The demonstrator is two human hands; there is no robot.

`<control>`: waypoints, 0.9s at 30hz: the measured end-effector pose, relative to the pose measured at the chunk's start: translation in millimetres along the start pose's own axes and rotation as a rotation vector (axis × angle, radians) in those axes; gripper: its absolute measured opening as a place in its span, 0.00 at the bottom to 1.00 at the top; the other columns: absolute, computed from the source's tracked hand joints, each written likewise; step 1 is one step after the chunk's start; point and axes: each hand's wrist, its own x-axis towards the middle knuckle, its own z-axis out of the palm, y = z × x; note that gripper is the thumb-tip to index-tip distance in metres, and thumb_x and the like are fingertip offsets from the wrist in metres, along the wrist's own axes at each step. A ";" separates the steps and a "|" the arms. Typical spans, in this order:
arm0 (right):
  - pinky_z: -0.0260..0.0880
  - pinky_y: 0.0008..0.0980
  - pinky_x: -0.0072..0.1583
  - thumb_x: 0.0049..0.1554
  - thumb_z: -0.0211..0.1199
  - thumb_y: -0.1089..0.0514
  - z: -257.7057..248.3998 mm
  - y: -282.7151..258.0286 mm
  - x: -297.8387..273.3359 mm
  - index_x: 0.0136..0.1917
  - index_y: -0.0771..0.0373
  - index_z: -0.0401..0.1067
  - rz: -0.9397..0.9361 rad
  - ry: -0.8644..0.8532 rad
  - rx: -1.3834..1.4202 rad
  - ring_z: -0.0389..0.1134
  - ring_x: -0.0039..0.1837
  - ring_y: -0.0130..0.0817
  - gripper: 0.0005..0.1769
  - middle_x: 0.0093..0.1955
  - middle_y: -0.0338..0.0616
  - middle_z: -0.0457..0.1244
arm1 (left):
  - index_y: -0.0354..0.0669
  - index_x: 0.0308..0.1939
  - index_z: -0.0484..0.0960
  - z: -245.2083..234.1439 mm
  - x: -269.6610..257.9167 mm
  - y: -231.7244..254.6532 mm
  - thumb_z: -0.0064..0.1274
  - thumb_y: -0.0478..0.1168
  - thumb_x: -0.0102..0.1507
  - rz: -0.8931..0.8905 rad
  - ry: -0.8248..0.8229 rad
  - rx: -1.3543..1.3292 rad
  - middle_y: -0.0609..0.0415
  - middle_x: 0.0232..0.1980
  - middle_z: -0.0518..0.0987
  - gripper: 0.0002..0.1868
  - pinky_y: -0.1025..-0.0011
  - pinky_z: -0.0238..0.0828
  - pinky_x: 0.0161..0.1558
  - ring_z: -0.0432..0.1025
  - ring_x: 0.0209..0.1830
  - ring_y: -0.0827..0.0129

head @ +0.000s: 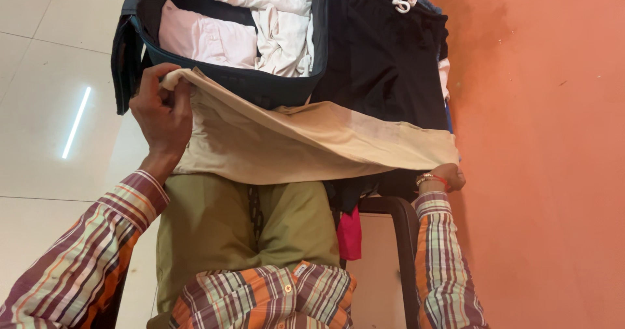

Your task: The person removes a pair of tan pants from a suitcase, unfolds them on a surface, then takes out a white shirt and begins unfolding it.

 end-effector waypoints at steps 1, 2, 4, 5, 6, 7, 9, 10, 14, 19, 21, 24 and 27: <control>0.78 0.41 0.44 0.53 0.46 0.65 3.6 -4.6 -1.0 0.35 0.70 0.73 -0.012 0.006 -0.002 0.75 0.39 0.45 0.14 0.39 0.57 0.71 | 0.34 0.52 0.77 0.6 -0.3 0.9 0.56 0.30 0.74 -0.037 -0.007 -0.040 0.55 0.34 0.80 0.05 0.79 0.64 0.32 0.73 0.29 0.79; 0.76 0.42 0.44 0.54 0.47 0.64 8.4 -10.4 -1.2 0.35 0.69 0.72 -0.023 0.011 -0.005 0.74 0.40 0.46 0.14 0.39 0.58 0.71 | 0.34 0.52 0.77 1.4 -0.5 1.8 0.55 0.30 0.74 -0.074 -0.015 -0.080 0.55 0.33 0.80 0.04 0.78 0.66 0.32 0.74 0.29 0.79; 0.76 0.41 0.44 0.54 0.47 0.64 22.5 -19.6 -5.6 0.36 0.69 0.71 -0.010 0.000 0.021 0.74 0.40 0.46 0.13 0.39 0.57 0.70 | 0.34 0.54 0.76 2.0 1.9 2.5 0.52 0.31 0.75 -0.095 -0.033 -0.159 0.54 0.37 0.80 0.05 0.77 0.71 0.35 0.77 0.33 0.77; 0.78 0.40 0.43 0.53 0.47 0.65 29.5 -25.2 -6.2 0.36 0.69 0.71 0.012 -0.015 0.045 0.74 0.39 0.45 0.12 0.40 0.56 0.70 | 0.33 0.56 0.75 2.5 2.4 2.4 0.51 0.31 0.76 -0.083 -0.044 -0.200 0.54 0.42 0.81 0.06 0.76 0.75 0.38 0.79 0.36 0.75; 0.79 0.39 0.42 0.52 0.46 0.65 37.9 -28.5 -6.9 0.37 0.70 0.70 0.034 -0.031 0.070 0.75 0.39 0.44 0.11 0.40 0.55 0.70 | 0.32 0.58 0.75 2.6 3.0 1.9 0.49 0.31 0.76 -0.071 -0.055 -0.241 0.53 0.46 0.81 0.07 0.75 0.78 0.42 0.80 0.40 0.74; 0.80 0.38 0.42 0.52 0.47 0.65 46.1 -30.4 -5.1 0.39 0.70 0.71 0.016 -0.051 0.071 0.76 0.39 0.42 0.11 0.40 0.54 0.70 | 0.33 0.61 0.74 2.8 2.9 1.3 0.47 0.32 0.77 -0.087 -0.073 -0.256 0.52 0.49 0.81 0.09 0.74 0.79 0.46 0.80 0.44 0.73; 0.77 0.37 0.45 0.53 0.48 0.64 66.1 -31.7 3.6 0.46 0.70 0.71 0.008 -0.091 0.093 0.74 0.43 0.41 0.12 0.45 0.53 0.70 | 0.35 0.67 0.74 3.4 3.7 -0.1 0.42 0.32 0.79 -0.115 -0.106 -0.286 0.50 0.55 0.80 0.14 0.72 0.80 0.55 0.79 0.52 0.71; 0.76 0.37 0.47 0.54 0.49 0.64 78.2 -33.2 9.8 0.49 0.70 0.70 -0.016 -0.146 0.113 0.73 0.45 0.41 0.13 0.47 0.53 0.70 | 0.36 0.68 0.73 3.7 4.3 -0.7 0.41 0.33 0.79 -0.137 -0.122 -0.285 0.50 0.57 0.79 0.15 0.72 0.78 0.57 0.77 0.54 0.71; 0.71 0.36 0.53 0.57 0.51 0.63 121.5 -50.3 24.7 0.62 0.71 0.69 -0.166 -0.443 0.257 0.70 0.52 0.38 0.21 0.56 0.53 0.69 | 0.41 0.74 0.65 5.0 4.8 -2.0 0.38 0.33 0.78 -0.171 -0.208 -0.339 0.49 0.68 0.73 0.19 0.68 0.68 0.69 0.71 0.69 0.66; 0.68 0.34 0.63 0.59 0.54 0.61 155.2 -73.5 16.2 0.75 0.66 0.61 -0.348 -0.837 0.306 0.67 0.66 0.33 0.31 0.69 0.43 0.63 | 0.44 0.82 0.52 7.1 3.8 -4.8 0.39 0.31 0.75 -0.092 -0.340 -0.216 0.47 0.82 0.57 0.31 0.63 0.56 0.77 0.54 0.83 0.60; 0.60 0.34 0.60 0.56 0.57 0.61 159.7 -90.0 3.1 0.78 0.55 0.48 -0.052 -0.993 0.422 0.61 0.66 0.27 0.39 0.71 0.33 0.56 | 0.44 0.84 0.45 10.4 3.2 -6.8 0.42 0.30 0.74 -0.061 -0.381 -0.238 0.46 0.86 0.49 0.36 0.60 0.47 0.82 0.45 0.87 0.58; 0.58 0.37 0.62 0.58 0.58 0.58 159.9 -95.1 -17.5 0.80 0.55 0.45 0.052 -1.077 0.235 0.58 0.67 0.30 0.41 0.71 0.37 0.55 | 0.46 0.85 0.40 12.3 1.5 -11.3 0.43 0.29 0.73 -0.063 -0.420 -0.255 0.48 0.87 0.44 0.40 0.60 0.43 0.84 0.41 0.89 0.58; 0.57 0.39 0.66 0.59 0.60 0.57 168.9 -79.5 -23.1 0.80 0.59 0.47 -0.017 -1.230 0.088 0.57 0.70 0.34 0.41 0.71 0.42 0.55 | 0.47 0.86 0.39 14.5 0.6 -14.3 0.43 0.27 0.73 -0.006 -0.405 -0.309 0.47 0.88 0.41 0.42 0.59 0.39 0.87 0.40 0.90 0.57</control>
